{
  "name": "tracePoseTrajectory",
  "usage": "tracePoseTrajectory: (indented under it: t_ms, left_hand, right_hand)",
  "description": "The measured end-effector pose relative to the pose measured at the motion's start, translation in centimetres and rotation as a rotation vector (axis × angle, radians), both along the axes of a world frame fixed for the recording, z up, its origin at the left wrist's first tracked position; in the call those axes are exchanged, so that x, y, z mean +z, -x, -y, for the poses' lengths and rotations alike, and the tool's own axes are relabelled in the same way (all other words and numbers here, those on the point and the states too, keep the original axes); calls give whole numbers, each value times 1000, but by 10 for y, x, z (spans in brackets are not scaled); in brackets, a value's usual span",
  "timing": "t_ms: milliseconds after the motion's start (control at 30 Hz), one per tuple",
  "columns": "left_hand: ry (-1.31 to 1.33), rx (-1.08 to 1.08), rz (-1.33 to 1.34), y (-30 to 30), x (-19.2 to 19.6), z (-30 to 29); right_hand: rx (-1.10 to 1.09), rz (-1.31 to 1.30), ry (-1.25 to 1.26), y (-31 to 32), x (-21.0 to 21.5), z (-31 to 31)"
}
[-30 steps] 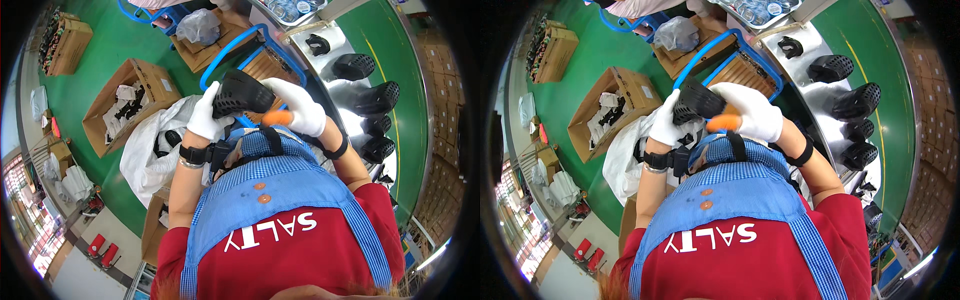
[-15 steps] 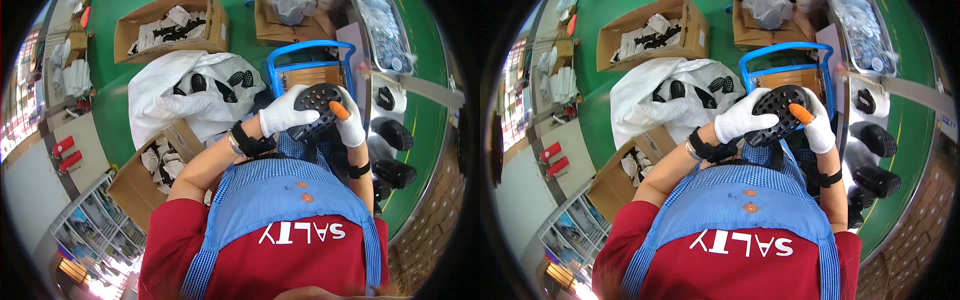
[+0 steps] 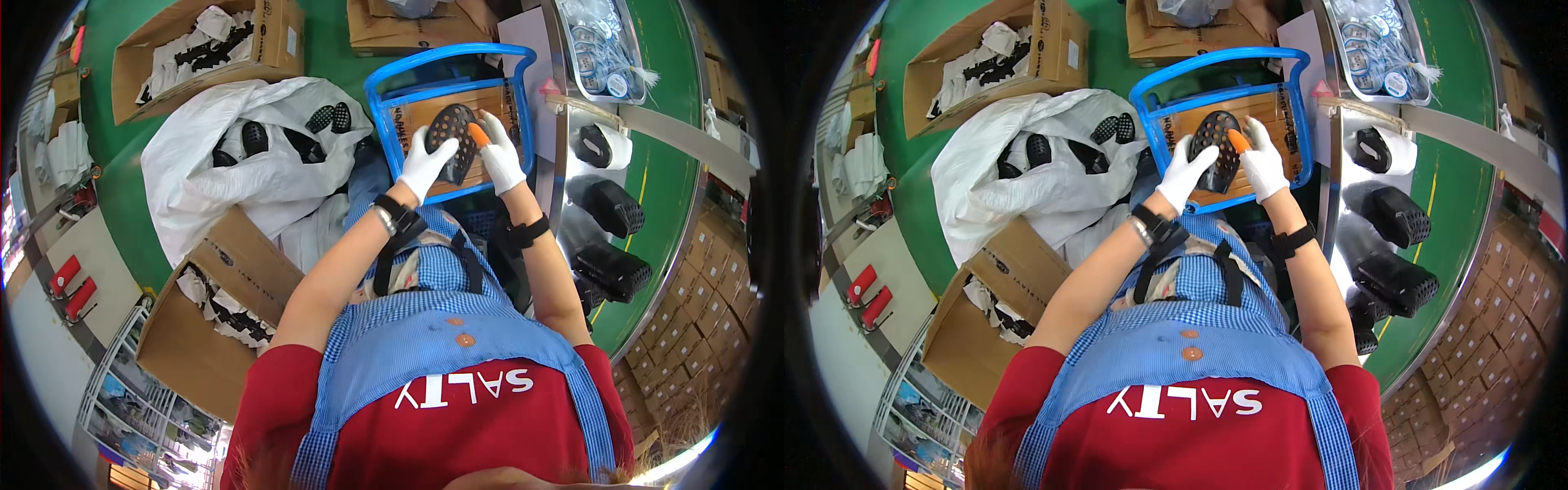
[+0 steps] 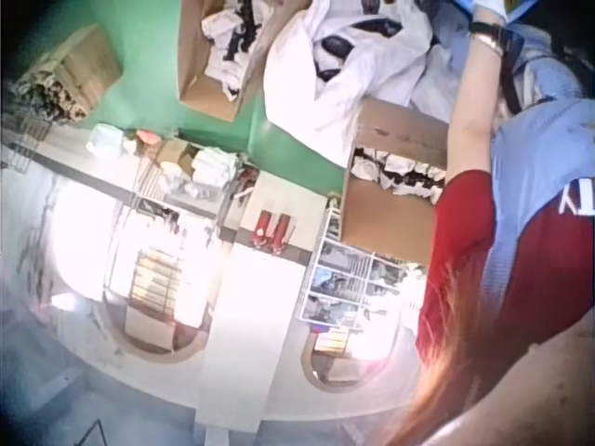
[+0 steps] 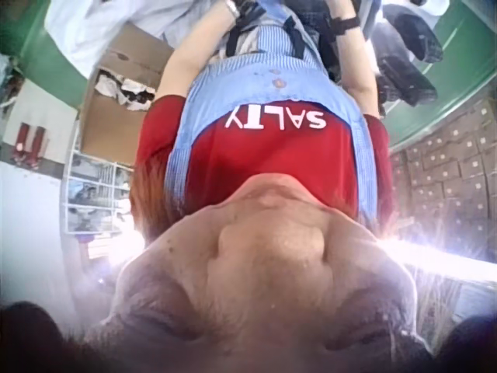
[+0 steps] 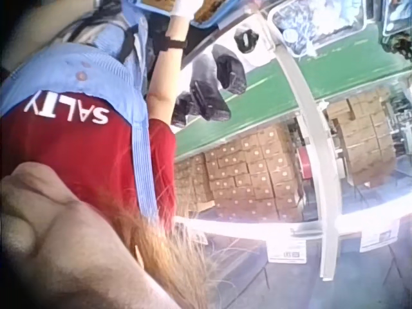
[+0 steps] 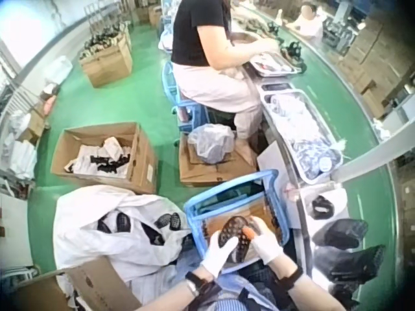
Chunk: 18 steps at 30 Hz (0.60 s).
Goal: Inspecting and sorting various shoe components including outsoles and insoles on a manufacturing line.
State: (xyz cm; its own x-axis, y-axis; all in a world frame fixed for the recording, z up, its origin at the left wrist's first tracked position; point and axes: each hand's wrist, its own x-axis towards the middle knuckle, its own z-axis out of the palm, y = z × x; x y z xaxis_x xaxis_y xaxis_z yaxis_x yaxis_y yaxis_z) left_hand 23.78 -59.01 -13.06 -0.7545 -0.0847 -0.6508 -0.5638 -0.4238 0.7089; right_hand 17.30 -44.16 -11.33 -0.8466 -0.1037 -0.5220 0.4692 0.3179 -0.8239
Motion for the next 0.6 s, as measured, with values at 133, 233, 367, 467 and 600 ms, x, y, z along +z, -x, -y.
tracePoseTrajectory:
  t_ms: [133,233,367,467,600]
  left_hand:
    - [609,-316,129,14,-31,-14]
    - [984,-433,70,12,-45,-10]
    - [994,-516,1,3,-50,4]
    - [944,-438,-13,-6,-48,17]
    - [927,-196,-57,-29,-67,66]
  right_hand:
    - [221,-71,-81,-3,-29,-11]
    - [185,-49,-131,-16,-36,-17]
    - [316,-184,-293,-29,-37,-17]
    - [335,-193,-319,-33,-41,-21]
    - [196,-311,-407,-13,-64,-32]
